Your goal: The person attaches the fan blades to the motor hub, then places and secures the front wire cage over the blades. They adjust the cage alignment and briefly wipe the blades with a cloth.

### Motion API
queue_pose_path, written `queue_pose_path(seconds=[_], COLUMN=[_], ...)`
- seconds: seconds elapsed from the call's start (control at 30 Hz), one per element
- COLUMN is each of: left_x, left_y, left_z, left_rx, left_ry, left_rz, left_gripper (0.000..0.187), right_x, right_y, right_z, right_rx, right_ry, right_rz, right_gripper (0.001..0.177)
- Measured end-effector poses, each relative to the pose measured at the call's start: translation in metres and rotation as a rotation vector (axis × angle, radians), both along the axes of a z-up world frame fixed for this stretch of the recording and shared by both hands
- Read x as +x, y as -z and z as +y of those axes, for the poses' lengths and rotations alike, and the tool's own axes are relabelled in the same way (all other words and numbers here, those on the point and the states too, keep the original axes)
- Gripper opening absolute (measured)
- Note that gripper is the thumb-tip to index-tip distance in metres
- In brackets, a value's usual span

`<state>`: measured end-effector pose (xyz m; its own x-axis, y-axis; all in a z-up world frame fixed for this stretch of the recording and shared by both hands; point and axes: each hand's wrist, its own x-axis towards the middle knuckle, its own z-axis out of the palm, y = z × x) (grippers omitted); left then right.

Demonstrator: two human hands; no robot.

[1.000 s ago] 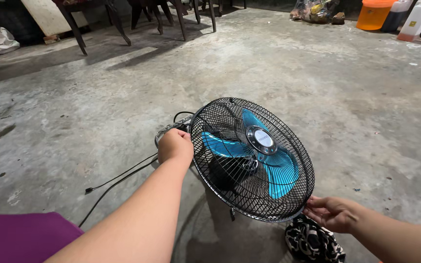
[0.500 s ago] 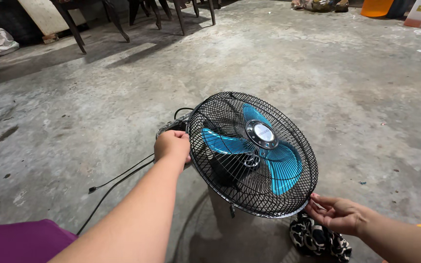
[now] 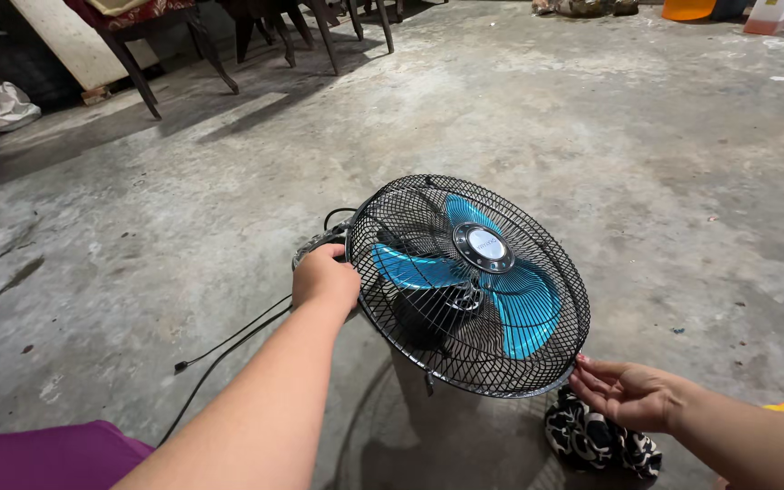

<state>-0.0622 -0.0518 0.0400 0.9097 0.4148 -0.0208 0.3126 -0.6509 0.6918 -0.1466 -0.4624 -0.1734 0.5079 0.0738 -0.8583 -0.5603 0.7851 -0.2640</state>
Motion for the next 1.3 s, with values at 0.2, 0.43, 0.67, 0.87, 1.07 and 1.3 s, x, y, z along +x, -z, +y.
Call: queue_pose_path(seconds=[0.2,0.43,0.67,0.87,1.07,1.3], left_x=[0.004,-0.004,-0.006,-0.011,-0.013,-0.009], left_y=[0.002,0.008,0.028,0.019,0.018,0.027], left_z=[0.008,0.015,0.03,0.024,0.025,0.028], left_rx=[0.165,-0.088,-0.059,-0.118,-0.202,-0.292], left_ry=[0.063,-0.073,-0.121,-0.135,-0.147,-0.204], left_rz=[0.06,0.14,0.165,0.175,0.154,0.144], left_gripper=[0.029,0.038,0.042,0.038,0.038,0.033], right_x=[-0.004,-0.015,-0.017,-0.023,-0.016,-0.01], right_y=[0.002,0.011,0.019,0.015,0.016,0.018], right_z=[0.002,0.008,0.005,0.015,0.013,0.008], right_rx=[0.02,0.109,0.137,0.14,0.188,0.171], right_ry=[-0.022,0.067,-0.011,0.007,0.002,0.014], right_rz=[-0.079,-0.172,-0.233,-0.264,-0.267,-0.254], right_gripper=[0.014,0.016,0.013,0.018,0.02,0.021])
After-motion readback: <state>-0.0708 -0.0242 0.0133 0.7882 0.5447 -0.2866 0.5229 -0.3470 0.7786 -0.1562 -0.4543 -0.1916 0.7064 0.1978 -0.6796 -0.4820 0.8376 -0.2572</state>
